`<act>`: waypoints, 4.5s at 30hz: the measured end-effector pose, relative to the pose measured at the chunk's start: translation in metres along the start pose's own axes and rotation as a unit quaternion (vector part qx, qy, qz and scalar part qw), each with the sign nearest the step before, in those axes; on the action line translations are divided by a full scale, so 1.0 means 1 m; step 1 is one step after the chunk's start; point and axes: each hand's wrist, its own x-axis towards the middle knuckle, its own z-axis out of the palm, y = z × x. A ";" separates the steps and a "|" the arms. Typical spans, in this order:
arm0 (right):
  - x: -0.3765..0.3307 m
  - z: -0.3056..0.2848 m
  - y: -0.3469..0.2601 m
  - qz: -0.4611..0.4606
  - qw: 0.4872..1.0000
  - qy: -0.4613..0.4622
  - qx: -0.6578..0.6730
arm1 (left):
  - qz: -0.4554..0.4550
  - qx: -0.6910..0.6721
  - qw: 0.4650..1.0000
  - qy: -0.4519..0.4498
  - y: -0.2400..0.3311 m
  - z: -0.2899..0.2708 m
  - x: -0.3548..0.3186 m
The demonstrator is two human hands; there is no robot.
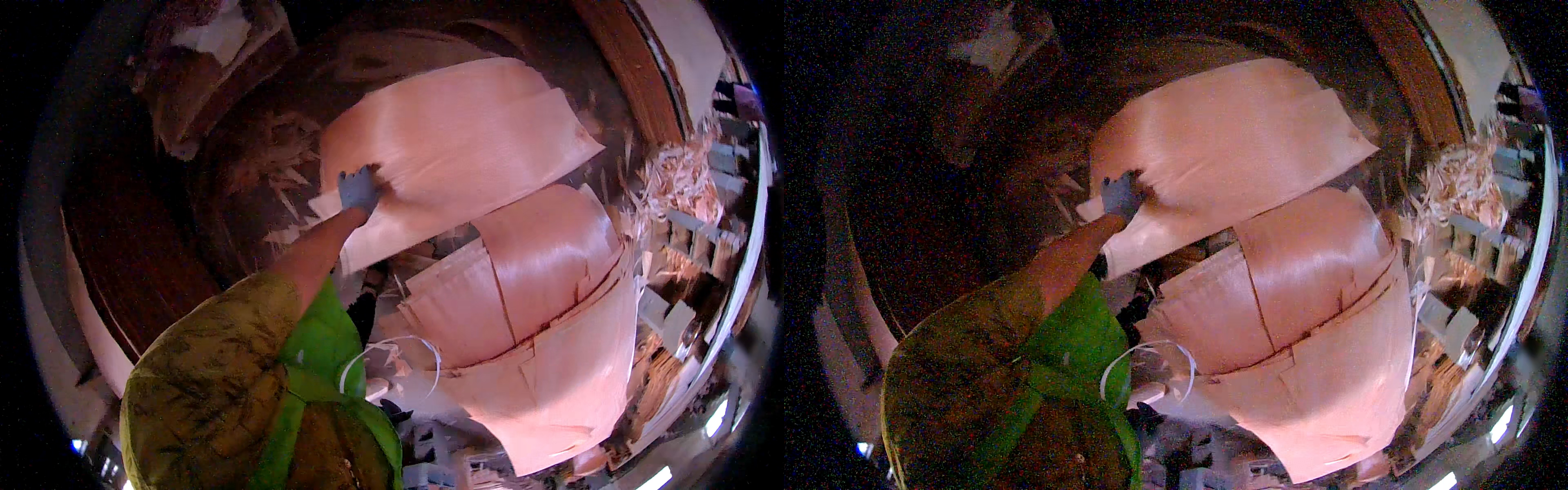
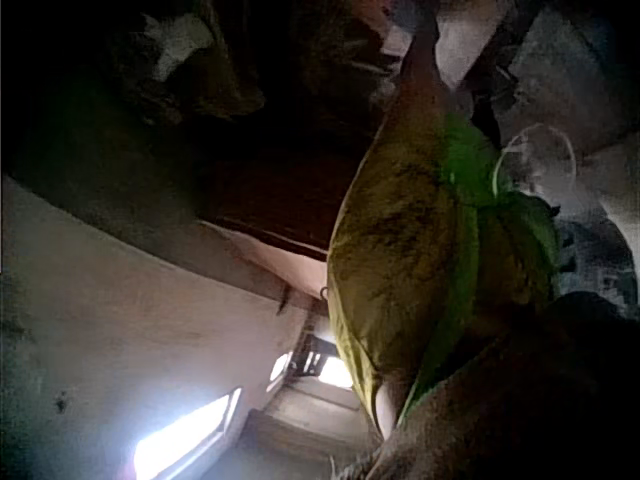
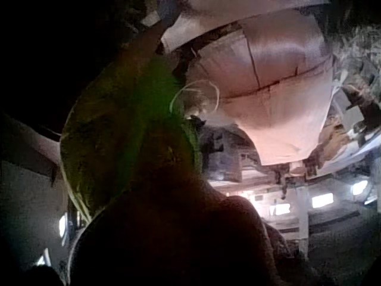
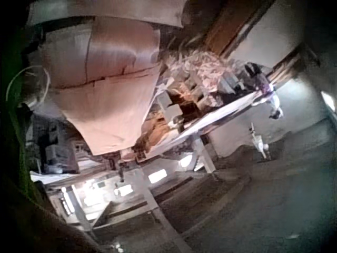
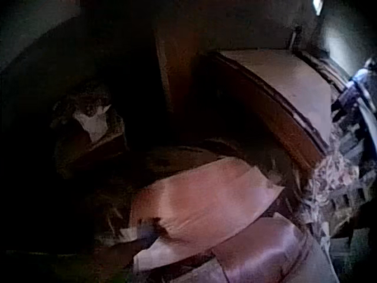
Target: The person applies wood veneer to large wooden boards, pressing them down by hand and trimming the edges with a tool.
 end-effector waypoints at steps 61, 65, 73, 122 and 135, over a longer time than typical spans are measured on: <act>-0.385 -0.030 0.664 -0.082 -0.203 0.621 0.752 | 0.470 0.064 0.131 -0.870 0.032 0.037 -1.538; -0.420 -0.050 0.727 -0.070 -0.229 0.620 0.747 | 0.646 0.041 0.016 -0.762 -0.071 0.053 -1.624; -0.519 -0.087 0.865 -0.115 -0.178 0.683 0.699 | 0.919 0.039 0.001 -0.391 -0.241 0.067 -1.807; -0.711 -0.188 1.497 -0.060 0.278 0.587 0.758 | 0.952 0.195 0.022 -0.234 -0.574 0.128 -1.503; -0.775 -0.065 1.643 -0.080 0.160 0.597 0.782 | 0.945 0.291 0.126 0.077 -0.630 0.076 -1.616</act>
